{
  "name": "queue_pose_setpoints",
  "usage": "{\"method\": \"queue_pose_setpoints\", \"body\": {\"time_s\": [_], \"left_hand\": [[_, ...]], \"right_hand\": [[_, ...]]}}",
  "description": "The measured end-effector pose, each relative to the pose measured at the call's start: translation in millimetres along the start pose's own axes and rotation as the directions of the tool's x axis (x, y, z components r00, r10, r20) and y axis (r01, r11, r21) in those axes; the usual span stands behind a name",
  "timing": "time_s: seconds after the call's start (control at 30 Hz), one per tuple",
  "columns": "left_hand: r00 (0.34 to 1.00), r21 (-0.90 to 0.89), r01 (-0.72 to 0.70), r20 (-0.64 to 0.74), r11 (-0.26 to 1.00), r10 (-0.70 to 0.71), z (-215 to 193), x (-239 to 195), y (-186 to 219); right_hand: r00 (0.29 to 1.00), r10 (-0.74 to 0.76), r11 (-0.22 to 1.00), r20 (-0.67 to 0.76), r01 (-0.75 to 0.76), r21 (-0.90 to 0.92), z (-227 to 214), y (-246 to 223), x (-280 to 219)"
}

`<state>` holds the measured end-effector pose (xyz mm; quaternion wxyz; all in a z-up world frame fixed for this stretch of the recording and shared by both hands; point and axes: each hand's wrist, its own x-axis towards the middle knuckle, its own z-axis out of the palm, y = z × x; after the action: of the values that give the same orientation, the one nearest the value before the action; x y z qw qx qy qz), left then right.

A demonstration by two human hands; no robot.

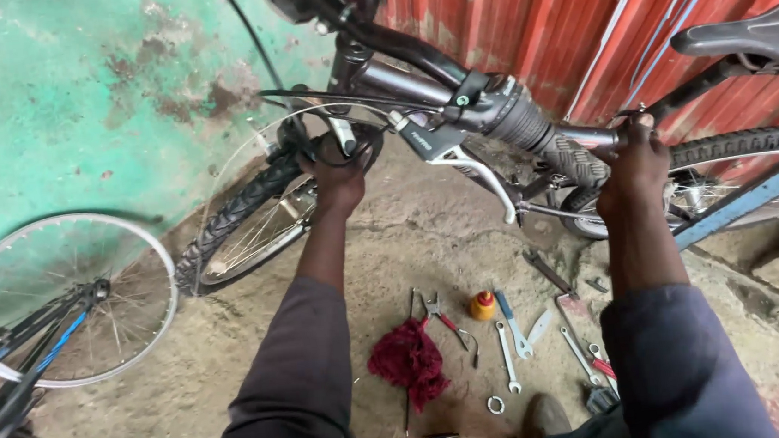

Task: The person works on the front brake system of a bicycle, using a yellow bottle to apply lubricant to the brake cable and then threading the cable through the brake caliper. They use a red cloth to wipe the components and their hands during the process.

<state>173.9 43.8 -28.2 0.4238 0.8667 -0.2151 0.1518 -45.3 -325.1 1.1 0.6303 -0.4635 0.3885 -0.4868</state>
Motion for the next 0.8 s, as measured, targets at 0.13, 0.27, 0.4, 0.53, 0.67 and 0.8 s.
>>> {"method": "queue_pose_setpoints", "body": {"time_s": [0.13, 0.27, 0.4, 0.53, 0.67, 0.8], "left_hand": [[0.945, -0.204, 0.324, 0.033, 0.924, -0.324, -17, -3, 31], [0.960, -0.106, 0.274, 0.084, 0.956, -0.266, 6, 21, -10], [0.967, 0.072, 0.231, 0.090, 0.970, -0.237, -37, 9, 14], [0.962, 0.058, 0.227, 0.142, 0.972, -0.233, -95, -32, 54], [0.987, -0.108, 0.031, 0.159, 0.994, -0.013, -148, -69, 94], [0.911, -0.003, -0.310, -0.285, 0.951, 0.297, -195, -101, 98]], "right_hand": [[0.913, 0.078, 0.997, 0.401, -0.066, -0.044, 3, -68, -112], [0.797, 0.123, 0.975, 0.592, 0.014, -0.222, 17, -39, -124], [0.723, 0.155, 0.986, 0.673, -0.069, -0.154, 27, -38, -153], [0.588, 0.145, 0.972, 0.796, 0.067, -0.226, 38, -32, -173], [0.369, 0.284, 0.873, 0.885, 0.282, -0.397, 36, -37, -204], [0.154, 0.370, 0.764, 0.916, 0.510, -0.394, 33, -37, -222]]}}
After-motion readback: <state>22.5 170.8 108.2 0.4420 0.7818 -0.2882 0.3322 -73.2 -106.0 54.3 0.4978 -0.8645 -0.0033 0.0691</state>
